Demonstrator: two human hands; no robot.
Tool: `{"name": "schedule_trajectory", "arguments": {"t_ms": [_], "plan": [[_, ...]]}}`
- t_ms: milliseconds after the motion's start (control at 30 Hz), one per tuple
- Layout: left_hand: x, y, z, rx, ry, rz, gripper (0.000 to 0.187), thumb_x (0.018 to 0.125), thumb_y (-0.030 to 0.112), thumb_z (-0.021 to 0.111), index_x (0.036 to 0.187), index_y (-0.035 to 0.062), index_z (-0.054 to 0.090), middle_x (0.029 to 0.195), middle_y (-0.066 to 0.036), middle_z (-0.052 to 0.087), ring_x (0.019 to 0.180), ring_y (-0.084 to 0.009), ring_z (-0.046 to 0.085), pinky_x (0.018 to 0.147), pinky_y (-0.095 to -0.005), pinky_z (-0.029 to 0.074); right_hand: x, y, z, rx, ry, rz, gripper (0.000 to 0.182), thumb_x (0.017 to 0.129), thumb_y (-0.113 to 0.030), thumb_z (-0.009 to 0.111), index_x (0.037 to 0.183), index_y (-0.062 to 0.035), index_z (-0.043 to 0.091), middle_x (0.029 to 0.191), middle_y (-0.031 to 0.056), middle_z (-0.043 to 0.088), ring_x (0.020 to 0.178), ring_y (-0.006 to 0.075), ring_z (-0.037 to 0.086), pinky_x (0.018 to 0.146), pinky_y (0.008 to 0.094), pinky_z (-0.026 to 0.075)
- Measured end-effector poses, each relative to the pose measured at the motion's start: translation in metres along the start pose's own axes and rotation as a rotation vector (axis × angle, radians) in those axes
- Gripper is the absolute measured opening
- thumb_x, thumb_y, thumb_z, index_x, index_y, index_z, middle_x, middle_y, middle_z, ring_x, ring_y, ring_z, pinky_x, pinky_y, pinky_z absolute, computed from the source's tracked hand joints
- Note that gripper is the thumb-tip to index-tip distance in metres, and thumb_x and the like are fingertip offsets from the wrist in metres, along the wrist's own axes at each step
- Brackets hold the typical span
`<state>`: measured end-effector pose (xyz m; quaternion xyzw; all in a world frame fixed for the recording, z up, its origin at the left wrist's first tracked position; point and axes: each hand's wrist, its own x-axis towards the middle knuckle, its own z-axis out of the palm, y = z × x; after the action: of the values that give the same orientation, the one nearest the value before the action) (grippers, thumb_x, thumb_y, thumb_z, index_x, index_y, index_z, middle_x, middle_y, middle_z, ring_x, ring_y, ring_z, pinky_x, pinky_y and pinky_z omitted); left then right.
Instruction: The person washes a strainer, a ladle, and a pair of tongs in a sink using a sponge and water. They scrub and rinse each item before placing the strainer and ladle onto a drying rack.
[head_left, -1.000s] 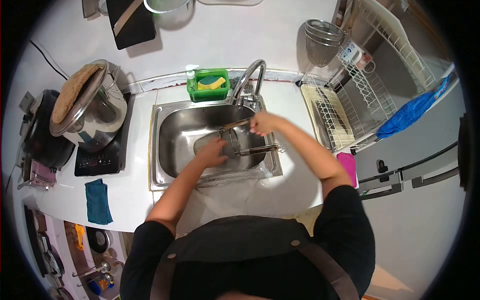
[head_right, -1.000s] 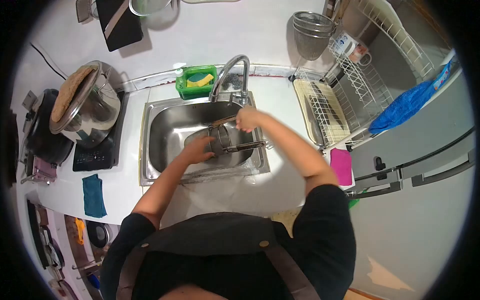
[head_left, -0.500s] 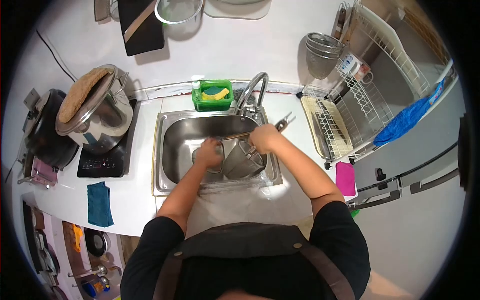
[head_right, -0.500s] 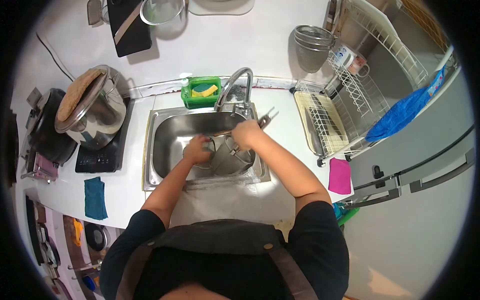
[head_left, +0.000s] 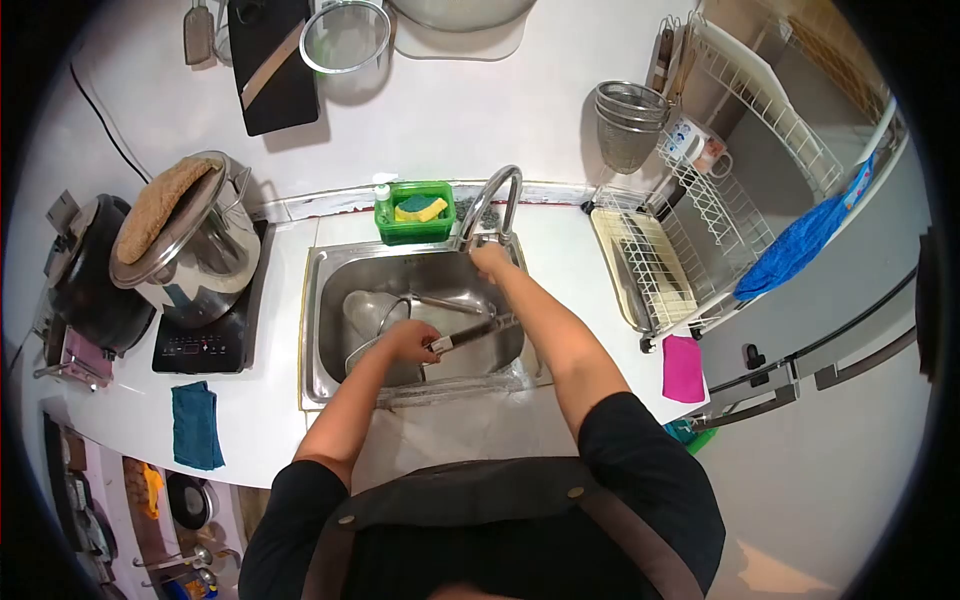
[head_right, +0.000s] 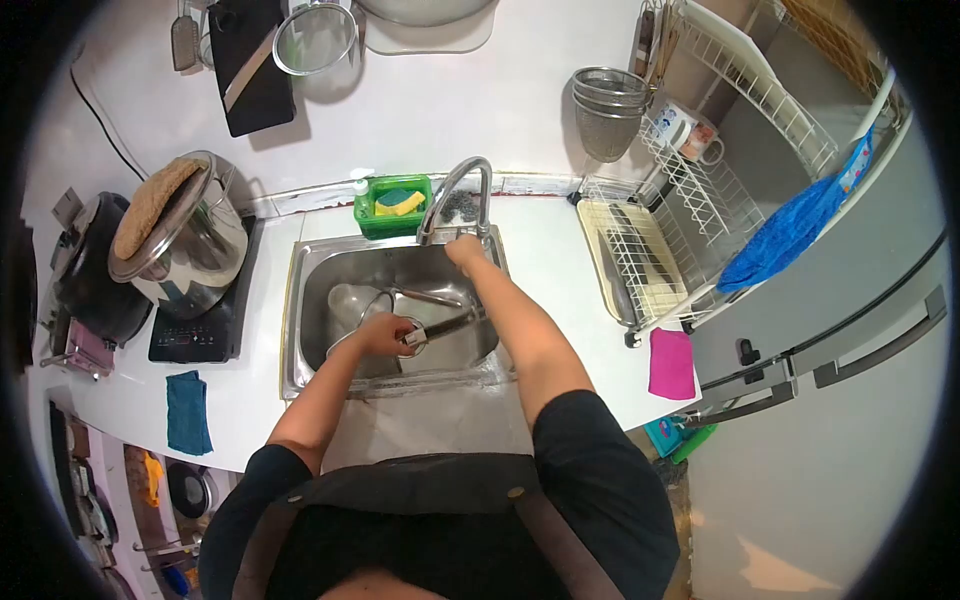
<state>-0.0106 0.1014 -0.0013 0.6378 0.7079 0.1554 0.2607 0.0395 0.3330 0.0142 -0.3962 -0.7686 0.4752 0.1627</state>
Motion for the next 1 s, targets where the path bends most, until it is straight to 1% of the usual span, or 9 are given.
{"name": "schedule_trajectory", "arguments": {"t_ms": [33,167,267,367,633,700,767,833,1000], "plan": [[-0.002,-0.005,0.007,0.002,-0.002,-0.004,0.036,0.057,0.040,0.066,0.079,0.0123,0.061,0.067,-0.006,0.058,0.063,-0.0222,0.056,0.056,-0.0334,0.042,0.004,0.008,0.006,0.328,-0.121,0.375,0.012,0.069,-0.010,0.053,0.080,-0.0040,0.053,0.073,0.0083,0.050,0.062,0.0210,0.050,0.052,0.0338,0.043],[-0.016,-0.003,0.009,0.053,0.074,-0.018,0.036,0.061,0.042,0.063,0.075,0.0090,0.059,0.068,-0.008,0.058,0.065,-0.0266,0.056,0.058,-0.0365,0.042,0.015,0.026,0.033,0.824,-0.006,0.498,0.021,0.071,-0.012,0.052,0.090,-0.0033,0.048,0.077,0.0094,0.048,0.062,0.0209,0.049,0.051,0.0320,0.043],[-0.013,-0.006,0.017,0.039,0.132,-0.139,0.038,0.064,0.047,0.060,0.077,0.0109,0.061,0.072,-0.008,0.060,0.071,-0.0285,0.057,0.061,-0.0371,0.043,-0.017,0.002,0.021,0.951,-0.459,0.463,0.015,0.077,-0.013,0.051,0.086,-0.0007,0.050,0.070,0.0068,0.050,0.060,0.0149,0.050,0.052,0.0244,0.043],[-0.001,-0.004,0.013,0.040,0.112,-0.238,0.044,0.068,0.049,0.056,0.079,0.0069,0.060,0.075,-0.014,0.060,0.073,-0.0318,0.057,0.063,-0.0396,0.043,-0.070,-0.065,0.001,0.194,-1.069,0.163,0.013,0.080,-0.012,0.049,0.086,-0.0007,0.052,0.070,0.0065,0.054,0.062,0.0136,0.053,0.052,0.0237,0.044],[0.027,-0.016,0.018,-0.206,0.495,-0.214,0.040,0.067,0.031,0.064,0.094,0.0028,0.056,0.088,-0.020,0.059,0.084,-0.0353,0.056,0.072,-0.0395,0.045,-0.071,-0.071,-0.010,0.363,-0.946,0.127,0.017,0.079,-0.010,0.047,0.090,-0.0017,0.056,0.082,0.0099,0.061,0.074,0.0232,0.059,0.063,0.0305,0.048],[0.030,-0.020,0.019,-0.318,0.377,-0.314,0.044,0.066,0.035,0.064,0.093,0.0015,0.056,0.087,-0.019,0.059,0.083,-0.0324,0.057,0.070,-0.0376,0.045,-0.075,-0.074,-0.011,-0.211,0.033,-0.380,0.014,0.077,-0.008,0.048,0.086,-0.0012,0.057,0.080,0.0105,0.061,0.071,0.0239,0.060,0.062,0.0307,0.049],[0.013,0.010,-0.001,-0.344,0.340,-0.358,0.045,0.066,0.036,0.064,0.094,0.0017,0.056,0.086,-0.018,0.059,0.081,-0.0310,0.057,0.070,-0.0366,0.045,-0.086,-0.085,-0.026,-0.349,-0.016,-0.486,0.012,0.076,-0.005,0.048,0.081,0.0005,0.058,0.076,0.0119,0.061,0.068,0.0214,0.060,0.058,0.0295,0.049],[0.009,0.019,-0.009,-0.368,0.309,-0.400,0.047,0.065,0.037,0.065,0.095,0.0019,0.055,0.086,-0.017,0.059,0.080,-0.0296,0.058,0.069,-0.0356,0.045,-0.093,-0.086,-0.027,0.361,-0.655,-0.022,0.012,0.076,-0.002,0.047,0.077,0.0011,0.058,0.074,0.0119,0.060,0.066,0.0192,0.060,0.055,0.0274,0.048],[0.026,0.009,0.011,-0.425,0.695,-0.114,0.039,0.069,0.036,0.063,0.091,0.0051,0.058,0.081,-0.016,0.060,0.076,-0.0300,0.058,0.067,-0.0358,0.045,-0.081,-0.076,-0.019,0.343,-0.409,-0.103,0.014,0.076,-0.001,0.048,0.087,0.0022,0.056,0.080,0.0110,0.060,0.068,0.0176,0.059,0.057,0.0251,0.048]]}}
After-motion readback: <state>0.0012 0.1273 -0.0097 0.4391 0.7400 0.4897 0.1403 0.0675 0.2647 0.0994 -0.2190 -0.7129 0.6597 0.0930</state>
